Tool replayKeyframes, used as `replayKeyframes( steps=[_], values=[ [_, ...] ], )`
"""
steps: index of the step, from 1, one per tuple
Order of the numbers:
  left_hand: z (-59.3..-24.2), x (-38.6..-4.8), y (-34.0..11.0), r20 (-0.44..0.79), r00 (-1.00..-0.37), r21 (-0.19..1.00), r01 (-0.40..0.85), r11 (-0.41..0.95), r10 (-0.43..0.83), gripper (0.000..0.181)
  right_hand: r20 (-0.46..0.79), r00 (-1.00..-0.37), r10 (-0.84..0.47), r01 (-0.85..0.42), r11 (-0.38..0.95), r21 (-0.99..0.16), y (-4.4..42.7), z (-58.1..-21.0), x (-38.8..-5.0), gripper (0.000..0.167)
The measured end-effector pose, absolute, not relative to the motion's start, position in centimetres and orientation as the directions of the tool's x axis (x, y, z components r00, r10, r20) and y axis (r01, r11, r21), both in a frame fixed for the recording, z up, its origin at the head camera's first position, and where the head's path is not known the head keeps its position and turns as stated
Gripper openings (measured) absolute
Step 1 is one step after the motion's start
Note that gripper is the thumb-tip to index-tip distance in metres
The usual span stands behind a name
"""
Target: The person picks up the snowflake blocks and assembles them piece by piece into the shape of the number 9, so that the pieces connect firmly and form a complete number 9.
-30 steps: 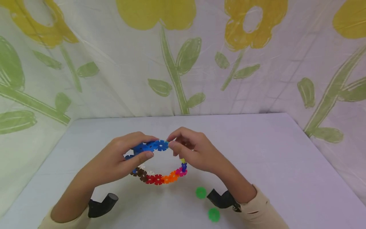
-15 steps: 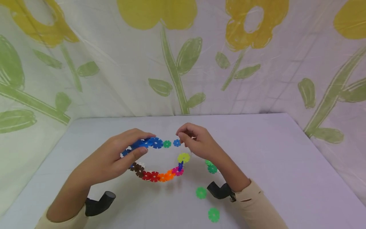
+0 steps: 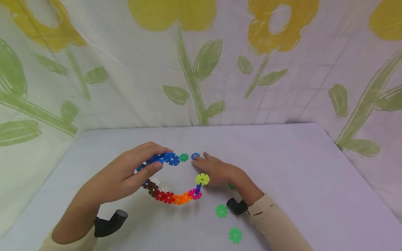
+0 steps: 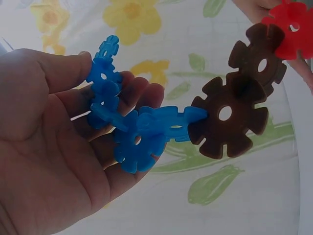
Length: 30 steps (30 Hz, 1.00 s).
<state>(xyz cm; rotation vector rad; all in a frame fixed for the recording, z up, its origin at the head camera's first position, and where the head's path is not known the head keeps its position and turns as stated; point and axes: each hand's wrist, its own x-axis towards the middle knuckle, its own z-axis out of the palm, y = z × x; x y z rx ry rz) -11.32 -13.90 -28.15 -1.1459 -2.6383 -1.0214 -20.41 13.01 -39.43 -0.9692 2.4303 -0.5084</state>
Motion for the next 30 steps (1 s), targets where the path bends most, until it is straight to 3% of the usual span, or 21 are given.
replayKeyframes(
  steps=[8,12,18,24,27,30],
  values=[
    [-27.9,-11.3,-14.6,0.385,-0.725,0.525,0.681,0.51,0.572,0.03,-0.258,-0.716,-0.648,-0.473,0.723,-0.504,13.0,-37.6,-19.4,0.045],
    [-27.8,-11.4,-14.9,0.462,-0.729,0.532,0.684,0.5,0.505,0.031,-0.249,-0.741,-0.624,-0.464,0.743,-0.482,13.3,-38.0,-19.9,0.022],
    [-27.7,-11.5,-15.3,0.561,-0.719,0.52,0.692,0.501,0.411,0.032,-0.274,-0.755,-0.595,-0.454,0.777,-0.435,14.2,-38.6,-20.7,0.019],
    [-27.7,-11.5,-15.4,0.567,-0.728,0.532,0.681,0.503,0.386,0.031,-0.289,-0.762,-0.58,-0.445,0.792,-0.417,15.0,-38.1,-21.1,0.022],
    [-27.8,-11.5,-15.4,0.565,-0.731,0.532,0.677,0.509,0.382,0.031,-0.229,-0.78,-0.582,-0.433,0.767,-0.473,15.5,-37.2,-21.2,0.017],
    [-27.9,-11.6,-15.4,0.571,-0.729,0.527,0.679,0.511,0.379,0.032,-0.076,-0.807,-0.585,-0.444,0.687,-0.575,16.2,-35.9,-21.2,0.011]
  ],
)
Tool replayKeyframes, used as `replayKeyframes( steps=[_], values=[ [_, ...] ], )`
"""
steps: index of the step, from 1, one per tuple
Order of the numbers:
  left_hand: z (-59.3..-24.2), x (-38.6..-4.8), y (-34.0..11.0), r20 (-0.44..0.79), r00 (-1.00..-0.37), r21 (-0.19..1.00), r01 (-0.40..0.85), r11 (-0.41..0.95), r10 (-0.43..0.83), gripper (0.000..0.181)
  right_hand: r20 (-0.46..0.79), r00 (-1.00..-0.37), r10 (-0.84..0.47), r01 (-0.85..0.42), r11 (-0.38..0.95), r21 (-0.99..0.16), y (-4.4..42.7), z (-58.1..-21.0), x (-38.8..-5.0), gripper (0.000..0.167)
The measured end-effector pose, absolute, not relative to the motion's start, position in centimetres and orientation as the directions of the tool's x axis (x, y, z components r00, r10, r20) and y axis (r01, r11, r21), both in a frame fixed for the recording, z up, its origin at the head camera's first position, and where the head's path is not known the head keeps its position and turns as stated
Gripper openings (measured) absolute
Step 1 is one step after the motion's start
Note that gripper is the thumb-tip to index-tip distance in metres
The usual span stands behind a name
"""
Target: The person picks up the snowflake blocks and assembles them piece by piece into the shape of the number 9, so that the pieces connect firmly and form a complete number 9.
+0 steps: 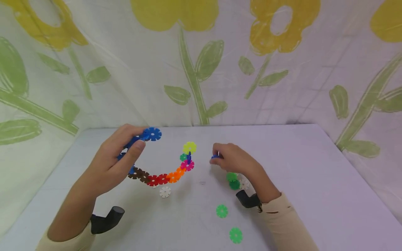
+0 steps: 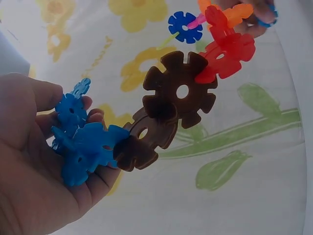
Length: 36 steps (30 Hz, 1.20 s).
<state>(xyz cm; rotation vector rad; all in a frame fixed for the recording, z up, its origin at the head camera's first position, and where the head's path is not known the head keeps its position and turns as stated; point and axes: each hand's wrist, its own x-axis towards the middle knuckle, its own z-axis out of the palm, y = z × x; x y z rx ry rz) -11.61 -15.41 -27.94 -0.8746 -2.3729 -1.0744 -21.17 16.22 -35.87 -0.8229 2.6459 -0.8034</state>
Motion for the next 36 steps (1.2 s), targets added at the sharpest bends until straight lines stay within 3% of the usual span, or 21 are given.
replayKeyframes(
  steps=[4,8,12,20,36],
  values=[
    [-28.1,-11.7,-15.3,0.577,-0.72,0.518,0.688,0.509,0.386,0.034,0.179,-0.808,-0.562,-0.507,0.506,-0.698,17.0,-34.0,-20.6,0.005],
    [-28.0,-11.7,-14.9,0.558,-0.722,0.519,0.688,0.507,0.409,0.038,0.322,-0.781,-0.536,-0.532,0.3,-0.792,16.9,-32.3,-19.4,0.021],
    [-27.9,-11.4,-14.4,0.536,-0.719,0.527,0.694,0.49,0.442,0.044,0.334,-0.757,-0.561,-0.475,0.122,-0.872,16.1,-31.1,-17.7,0.034],
    [-28.4,-10.9,-13.0,0.511,-0.684,0.539,0.727,0.426,0.52,0.046,0.35,-0.649,-0.676,-0.356,-0.137,-0.924,14.4,-30.4,-15.3,0.031],
    [-29.2,-11.0,-11.8,0.56,-0.616,0.552,0.776,0.306,0.554,0.047,0.383,-0.589,-0.711,-0.207,-0.325,-0.923,13.5,-31.2,-14.9,0.023]
  ],
)
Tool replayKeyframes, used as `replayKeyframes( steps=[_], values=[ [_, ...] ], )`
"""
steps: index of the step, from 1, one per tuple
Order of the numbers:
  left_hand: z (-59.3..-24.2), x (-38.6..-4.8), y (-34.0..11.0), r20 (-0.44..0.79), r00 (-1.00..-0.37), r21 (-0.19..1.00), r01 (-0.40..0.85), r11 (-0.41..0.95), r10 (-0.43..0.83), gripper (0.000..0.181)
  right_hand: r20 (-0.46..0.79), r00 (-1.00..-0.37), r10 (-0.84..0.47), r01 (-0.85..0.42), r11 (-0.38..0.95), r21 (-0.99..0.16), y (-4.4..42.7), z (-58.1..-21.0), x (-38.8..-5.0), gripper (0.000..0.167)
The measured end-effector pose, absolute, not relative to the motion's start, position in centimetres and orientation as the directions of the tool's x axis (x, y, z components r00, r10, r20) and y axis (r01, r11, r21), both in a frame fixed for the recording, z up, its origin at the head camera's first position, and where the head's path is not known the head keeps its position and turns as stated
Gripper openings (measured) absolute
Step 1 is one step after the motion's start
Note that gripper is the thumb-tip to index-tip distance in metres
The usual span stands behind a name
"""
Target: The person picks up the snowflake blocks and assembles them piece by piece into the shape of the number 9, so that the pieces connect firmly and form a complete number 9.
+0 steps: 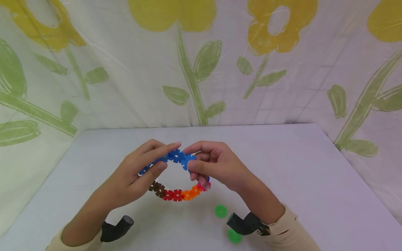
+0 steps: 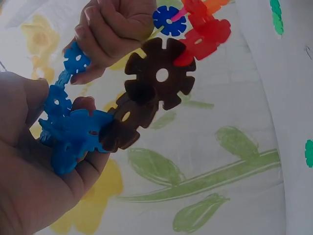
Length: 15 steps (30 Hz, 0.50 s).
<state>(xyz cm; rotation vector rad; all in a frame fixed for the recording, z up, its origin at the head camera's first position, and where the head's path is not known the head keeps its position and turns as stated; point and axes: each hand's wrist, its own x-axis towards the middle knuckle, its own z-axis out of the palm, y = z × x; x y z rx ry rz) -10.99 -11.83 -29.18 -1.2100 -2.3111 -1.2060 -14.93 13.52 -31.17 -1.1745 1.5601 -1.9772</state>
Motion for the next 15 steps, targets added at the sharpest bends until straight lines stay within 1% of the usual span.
replayKeyframes(
  steps=[8,11,15],
  values=[
    [-29.66,-11.22,-11.31,0.641,-0.551,0.519,0.824,0.227,0.534,0.045,0.385,-0.594,-0.707,-0.16,-0.365,-0.917,13.55,-31.04,-14.6,0.021],
    [-29.75,-11.19,-11.23,0.648,-0.543,0.525,0.826,0.204,0.534,0.046,0.384,-0.589,-0.711,-0.144,-0.374,-0.916,13.64,-31.05,-14.66,0.022],
    [-29.81,-11.17,-11.18,0.636,-0.551,0.536,0.819,0.206,0.54,0.046,0.397,-0.565,-0.723,-0.133,-0.395,-0.909,13.63,-31.13,-14.8,0.022]
  ],
)
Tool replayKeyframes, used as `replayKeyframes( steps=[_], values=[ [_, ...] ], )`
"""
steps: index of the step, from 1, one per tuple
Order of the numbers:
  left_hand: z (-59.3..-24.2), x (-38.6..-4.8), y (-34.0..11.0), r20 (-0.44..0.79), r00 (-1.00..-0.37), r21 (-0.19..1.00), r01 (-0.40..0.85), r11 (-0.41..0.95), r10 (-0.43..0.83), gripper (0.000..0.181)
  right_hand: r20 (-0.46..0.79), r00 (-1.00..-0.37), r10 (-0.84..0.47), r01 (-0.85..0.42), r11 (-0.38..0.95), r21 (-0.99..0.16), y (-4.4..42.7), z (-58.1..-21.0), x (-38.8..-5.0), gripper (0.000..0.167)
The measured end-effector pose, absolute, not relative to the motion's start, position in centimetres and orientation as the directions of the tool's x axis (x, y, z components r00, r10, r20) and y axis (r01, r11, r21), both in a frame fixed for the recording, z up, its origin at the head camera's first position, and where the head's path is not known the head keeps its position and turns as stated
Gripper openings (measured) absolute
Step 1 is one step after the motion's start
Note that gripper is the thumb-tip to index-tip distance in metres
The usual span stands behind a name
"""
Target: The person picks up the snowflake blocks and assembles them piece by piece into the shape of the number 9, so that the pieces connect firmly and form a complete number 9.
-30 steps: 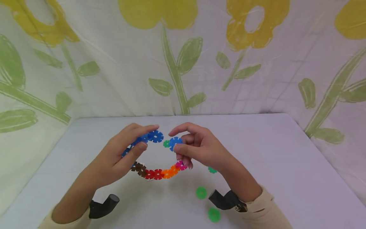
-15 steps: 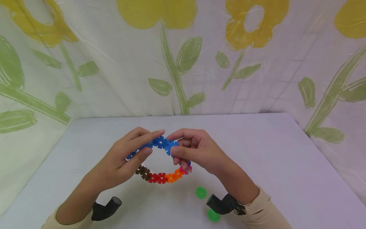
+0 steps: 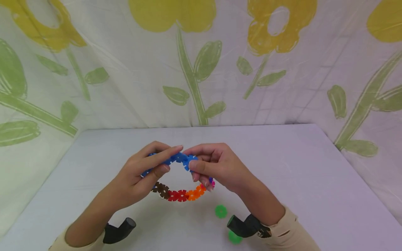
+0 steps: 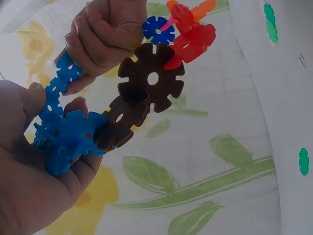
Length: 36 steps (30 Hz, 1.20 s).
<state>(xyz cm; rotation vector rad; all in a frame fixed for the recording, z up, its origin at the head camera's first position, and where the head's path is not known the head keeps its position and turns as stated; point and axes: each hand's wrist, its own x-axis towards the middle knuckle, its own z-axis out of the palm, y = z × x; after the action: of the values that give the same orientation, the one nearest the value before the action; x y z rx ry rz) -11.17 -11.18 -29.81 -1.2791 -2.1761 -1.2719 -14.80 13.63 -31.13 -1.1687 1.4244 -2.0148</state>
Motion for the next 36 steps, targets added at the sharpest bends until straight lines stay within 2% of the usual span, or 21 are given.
replayKeyframes(
  steps=[6,15,20,24,28,32,34,36],
  values=[
    [-29.9,-11.1,-11.1,0.618,-0.562,0.566,0.804,0.184,0.55,0.045,0.43,-0.524,-0.735,-0.132,-0.429,-0.894,13.6,-31.2,-15.0,0.025],
    [-30.0,-11.2,-11.4,0.602,-0.556,0.562,0.805,0.19,0.573,0.048,0.416,-0.503,-0.758,-0.086,-0.435,-0.896,13.6,-31.3,-14.8,0.026],
    [-30.2,-11.0,-11.2,0.596,-0.546,0.591,0.795,0.14,0.588,0.046,0.398,-0.522,-0.754,-0.094,-0.413,-0.906,13.5,-31.3,-14.8,0.026],
    [-29.8,-10.9,-11.3,0.588,-0.562,0.564,0.8,0.202,0.582,0.049,0.394,-0.567,-0.724,-0.173,-0.363,-0.916,13.6,-30.8,-14.6,0.026],
    [-29.3,-10.9,-11.7,0.562,-0.597,0.537,0.79,0.296,0.573,0.049,0.452,-0.621,-0.64,-0.404,-0.233,-0.885,14.0,-29.8,-14.1,0.027],
    [-29.2,-11.2,-12.0,0.559,-0.618,0.536,0.778,0.327,0.553,0.045,0.575,-0.667,-0.474,-0.644,-0.02,-0.765,14.8,-28.9,-13.9,0.024],
    [-29.4,-11.4,-12.1,0.566,-0.633,0.553,0.766,0.326,0.528,0.044,0.593,-0.703,-0.394,-0.673,0.098,-0.733,15.0,-28.8,-14.0,0.022],
    [-29.6,-11.6,-12.3,0.582,-0.645,0.565,0.759,0.323,0.496,0.043,0.557,-0.746,-0.366,-0.652,0.226,-0.724,15.2,-28.7,-14.1,0.025]
  ],
)
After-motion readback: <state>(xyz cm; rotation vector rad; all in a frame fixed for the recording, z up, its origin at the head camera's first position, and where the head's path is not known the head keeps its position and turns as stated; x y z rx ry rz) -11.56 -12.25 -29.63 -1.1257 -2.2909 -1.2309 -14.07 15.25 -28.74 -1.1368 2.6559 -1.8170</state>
